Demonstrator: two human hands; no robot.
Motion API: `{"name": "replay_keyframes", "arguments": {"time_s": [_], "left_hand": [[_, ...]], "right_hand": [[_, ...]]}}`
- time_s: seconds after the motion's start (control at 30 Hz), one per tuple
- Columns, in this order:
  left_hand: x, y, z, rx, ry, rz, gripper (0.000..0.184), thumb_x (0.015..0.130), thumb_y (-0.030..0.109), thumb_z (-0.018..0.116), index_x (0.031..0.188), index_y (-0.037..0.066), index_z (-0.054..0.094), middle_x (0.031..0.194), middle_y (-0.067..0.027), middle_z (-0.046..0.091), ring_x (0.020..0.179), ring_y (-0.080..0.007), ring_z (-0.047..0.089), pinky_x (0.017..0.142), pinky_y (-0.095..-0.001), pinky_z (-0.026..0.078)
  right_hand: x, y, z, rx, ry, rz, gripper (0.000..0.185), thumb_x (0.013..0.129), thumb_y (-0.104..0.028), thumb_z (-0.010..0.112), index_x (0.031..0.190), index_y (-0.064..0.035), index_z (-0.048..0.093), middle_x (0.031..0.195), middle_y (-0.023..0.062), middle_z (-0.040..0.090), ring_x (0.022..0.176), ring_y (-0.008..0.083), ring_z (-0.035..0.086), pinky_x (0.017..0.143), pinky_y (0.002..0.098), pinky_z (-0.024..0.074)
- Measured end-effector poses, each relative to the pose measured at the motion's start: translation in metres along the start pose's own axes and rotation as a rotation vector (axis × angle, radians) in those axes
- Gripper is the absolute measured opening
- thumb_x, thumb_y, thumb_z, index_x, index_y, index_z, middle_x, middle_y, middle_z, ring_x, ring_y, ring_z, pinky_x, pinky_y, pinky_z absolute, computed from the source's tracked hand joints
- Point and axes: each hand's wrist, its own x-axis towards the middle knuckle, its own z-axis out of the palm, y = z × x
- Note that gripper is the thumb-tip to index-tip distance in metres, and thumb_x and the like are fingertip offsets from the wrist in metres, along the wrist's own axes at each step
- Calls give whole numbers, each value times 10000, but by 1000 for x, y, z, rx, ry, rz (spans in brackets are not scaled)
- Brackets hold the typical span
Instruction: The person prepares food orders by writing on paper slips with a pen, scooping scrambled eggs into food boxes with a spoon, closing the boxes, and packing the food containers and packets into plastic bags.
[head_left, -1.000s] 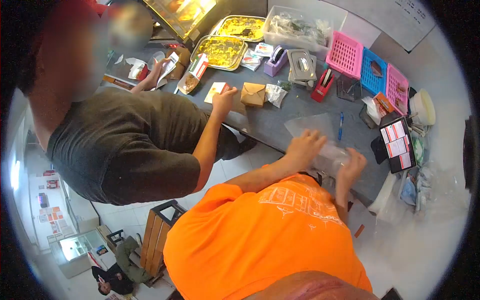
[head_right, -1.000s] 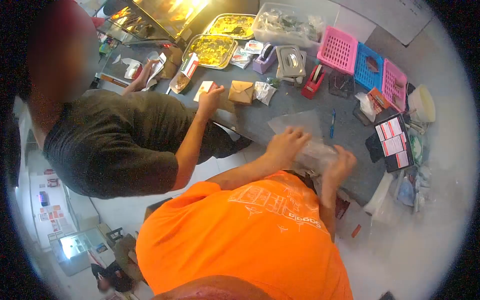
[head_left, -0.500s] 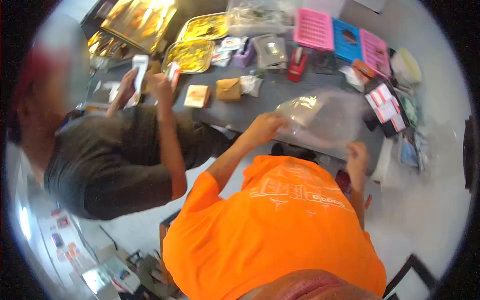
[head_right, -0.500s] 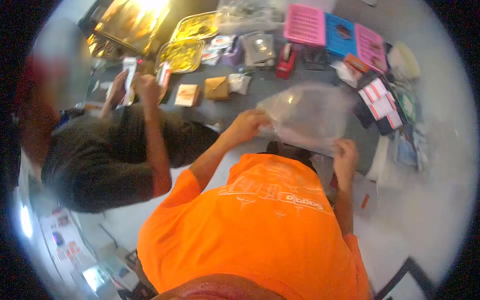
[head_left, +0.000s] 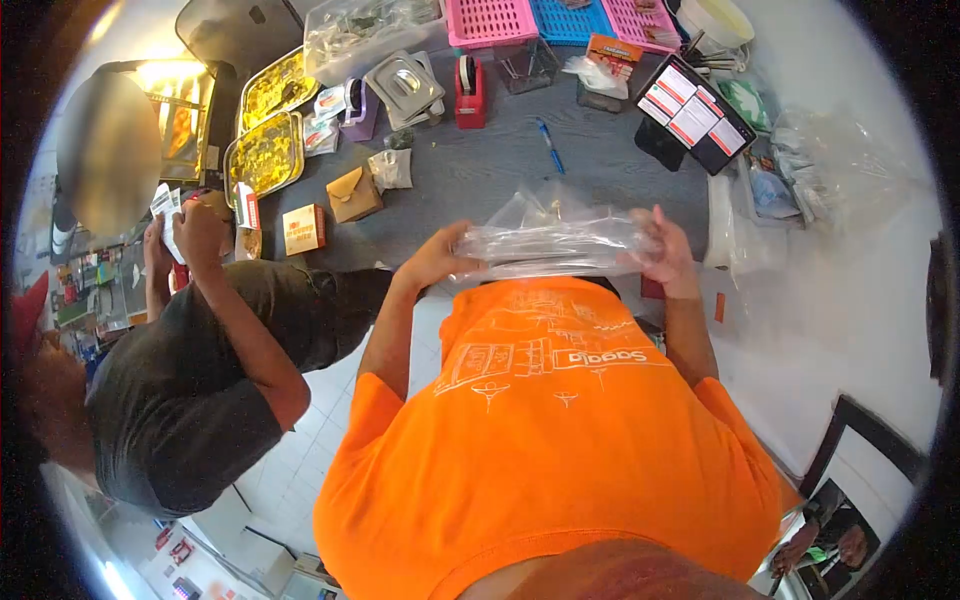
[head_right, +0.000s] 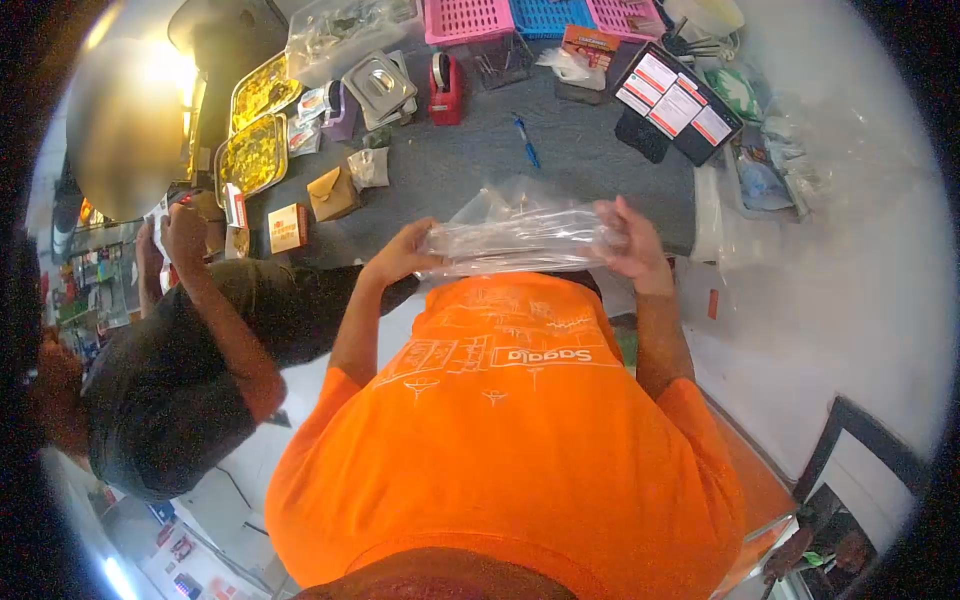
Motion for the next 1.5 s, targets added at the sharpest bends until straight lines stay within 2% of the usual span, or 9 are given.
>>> {"name": "replay_keyframes", "arguments": {"time_s": [0.1, 0.2, 0.37, 0.43, 0.7, 0.87, 1.07, 1.23, 1.5], "left_hand": [[33, -35, -16, -235, 456, -31, 246, 934, 139, 560, 1140, 5, 561, 1032, -76, 633, 908, -172, 622, 759, -286, 516], [52, -7, -3, -761, 427, -140, 178, 937, 140, 530, 1068, 36, 592, 916, -45, 631, 796, -138, 620, 676, -277, 531], [43, -68, -38, -713, -240, -274, 273, 890, 218, 665, 1045, -7, 673, 911, -64, 679, 856, -145, 645, 720, -294, 531], [50, -30, -18, -247, 120, -289, 319, 866, 233, 703, 1091, 9, 672, 903, -49, 685, 874, -165, 646, 755, -315, 513], [61, -42, -162, 935, 1324, -400, 915, 718, 673, 691, 1467, 256, 371, 1540, -242, 207, 1409, -470, 146, 1126, -592, 137], [74, -92, -165, 968, 1319, -485, 872, 794, 577, 662, 1512, 419, 193, 1574, -237, 58, 1403, -538, 44, 1106, -646, 156], [59, -106, -38, 1079, 1273, -287, 863, 799, 450, 694, 1513, 387, 212, 1554, -277, 84, 1354, -559, 174, 1061, -660, 258], [35, -50, -12, 1045, 958, -509, 799, 811, 525, 675, 1494, 393, 282, 1548, -247, 154, 1380, -467, 217, 1044, -728, 83], [92, -49, -186, 682, 872, 70, 446, 895, 293, 623, 1332, 267, 536, 1366, -69, 520, 1307, -326, 406, 1020, -594, 310]], "right_hand": [[30, 10, -33, -731, -99, 101, 333, 913, -167, 601, 1218, -46, 544, 840, -4, 598, 677, 68, 569, 553, 175, 476], [32, -3, -31, -428, -10, 146, 370, 861, -99, 662, 1210, -73, 541, 818, -23, 578, 655, 60, 545, 552, 176, 460], [70, -27, -130, -1075, 27, -435, 351, 836, -121, 700, 1168, -84, 592, 861, -19, 583, 705, 63, 526, 592, 215, 434], [67, -49, -103, -1123, 158, 191, 346, 862, -156, 677, 1192, -84, 602, 959, 33, 625, 845, 113, 578, 706, 245, 478], [89, -58, -131, -1962, 711, -783, 451, 802, -272, 702, 1211, -122, 584, 1300, 155, 523, 1248, 346, 443, 1049, 498, 314], [104, -34, -44, -1959, 318, -1158, 389, 791, -197, 681, 1155, -86, 601, 1360, 154, 455, 1280, 402, 387, 1053, 540, 306], [208, 52, 30, -1888, -515, -681, 451, 782, -116, 674, 1218, -88, 561, 1367, 151, 444, 1312, 364, 383, 1036, 456, 392], [311, 104, 104, -2279, -485, -806, 697, 746, -140, 717, 1384, -229, 450, 1502, 107, 310, 1337, 368, 365, 1097, 468, 358], [318, 138, 93, -2201, -194, -566, 560, 772, -271, 718, 1305, -244, 548, 1245, 134, 541, 1076, 389, 578, 853, 483, 505]]}}
